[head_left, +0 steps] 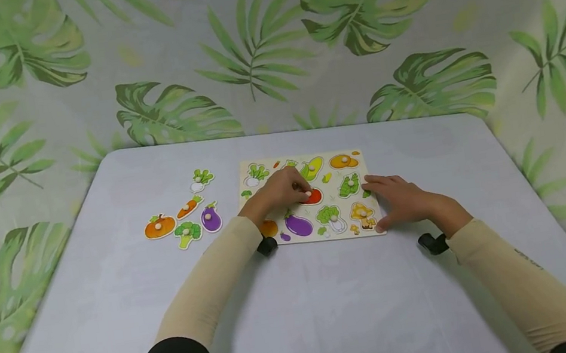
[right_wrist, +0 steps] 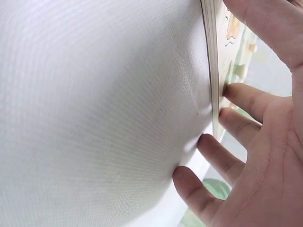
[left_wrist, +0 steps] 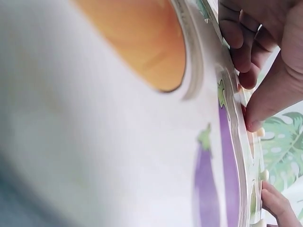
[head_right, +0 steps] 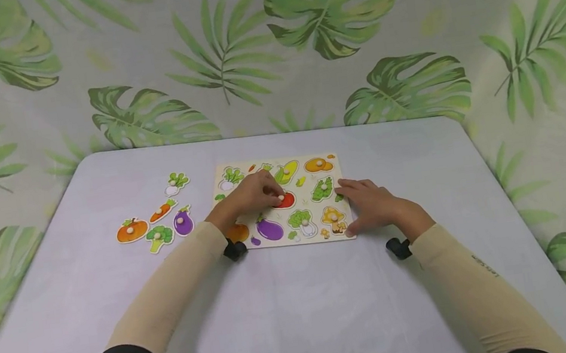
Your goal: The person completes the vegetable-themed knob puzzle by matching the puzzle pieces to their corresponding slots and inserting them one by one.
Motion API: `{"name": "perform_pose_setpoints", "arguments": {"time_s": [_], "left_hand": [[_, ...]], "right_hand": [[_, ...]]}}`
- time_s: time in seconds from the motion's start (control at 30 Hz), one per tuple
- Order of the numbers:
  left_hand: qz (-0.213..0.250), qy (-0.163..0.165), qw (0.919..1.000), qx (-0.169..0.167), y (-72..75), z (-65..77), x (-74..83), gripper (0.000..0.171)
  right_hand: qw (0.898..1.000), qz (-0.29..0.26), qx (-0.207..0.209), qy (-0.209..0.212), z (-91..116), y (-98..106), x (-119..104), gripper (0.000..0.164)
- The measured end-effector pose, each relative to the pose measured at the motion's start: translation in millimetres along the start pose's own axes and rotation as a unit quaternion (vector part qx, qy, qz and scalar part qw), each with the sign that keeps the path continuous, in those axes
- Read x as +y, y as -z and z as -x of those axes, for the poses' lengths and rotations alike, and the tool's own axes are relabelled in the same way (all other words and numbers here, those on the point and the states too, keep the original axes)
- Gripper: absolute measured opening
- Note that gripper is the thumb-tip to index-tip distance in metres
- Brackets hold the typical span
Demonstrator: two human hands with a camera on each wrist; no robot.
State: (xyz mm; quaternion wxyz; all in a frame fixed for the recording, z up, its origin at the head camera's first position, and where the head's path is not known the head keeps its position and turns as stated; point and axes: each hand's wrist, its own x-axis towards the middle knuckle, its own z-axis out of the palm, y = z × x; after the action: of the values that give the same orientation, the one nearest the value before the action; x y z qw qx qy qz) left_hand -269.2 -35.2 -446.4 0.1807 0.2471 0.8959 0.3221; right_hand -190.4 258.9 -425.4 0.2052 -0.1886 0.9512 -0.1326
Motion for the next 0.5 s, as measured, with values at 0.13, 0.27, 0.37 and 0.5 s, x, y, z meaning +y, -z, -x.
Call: {"name": "perform_pose_setpoints", "arguments": {"time_s": [0.13,0.27,0.37,0.5], "left_hand": [[-0.008,-0.001,0.9999,-0.009,1.0,-1.4,0.1,0.017],[-0.019,0.003,0.9994,-0.03,8.1,5.1,3.7,0.031],[-0.024,-0.002,0.9992,-0.032,17.5,13.1,4.2,0.036],[-0.037,-0.019,0.9991,-0.012,34.0,28.8,-3.3,0.033]], "right_hand": [[1.0,-0.003,0.0,0.002,-1,0,2,0.099],[1.0,-0.007,-0.002,0.006,-3,-1,4,0.1],[1.0,-0.004,-0.001,0.002,-3,-2,5,0.1],[1.0,-0.002,0.002,-0.002,-4,-2,4,0.1]]}}
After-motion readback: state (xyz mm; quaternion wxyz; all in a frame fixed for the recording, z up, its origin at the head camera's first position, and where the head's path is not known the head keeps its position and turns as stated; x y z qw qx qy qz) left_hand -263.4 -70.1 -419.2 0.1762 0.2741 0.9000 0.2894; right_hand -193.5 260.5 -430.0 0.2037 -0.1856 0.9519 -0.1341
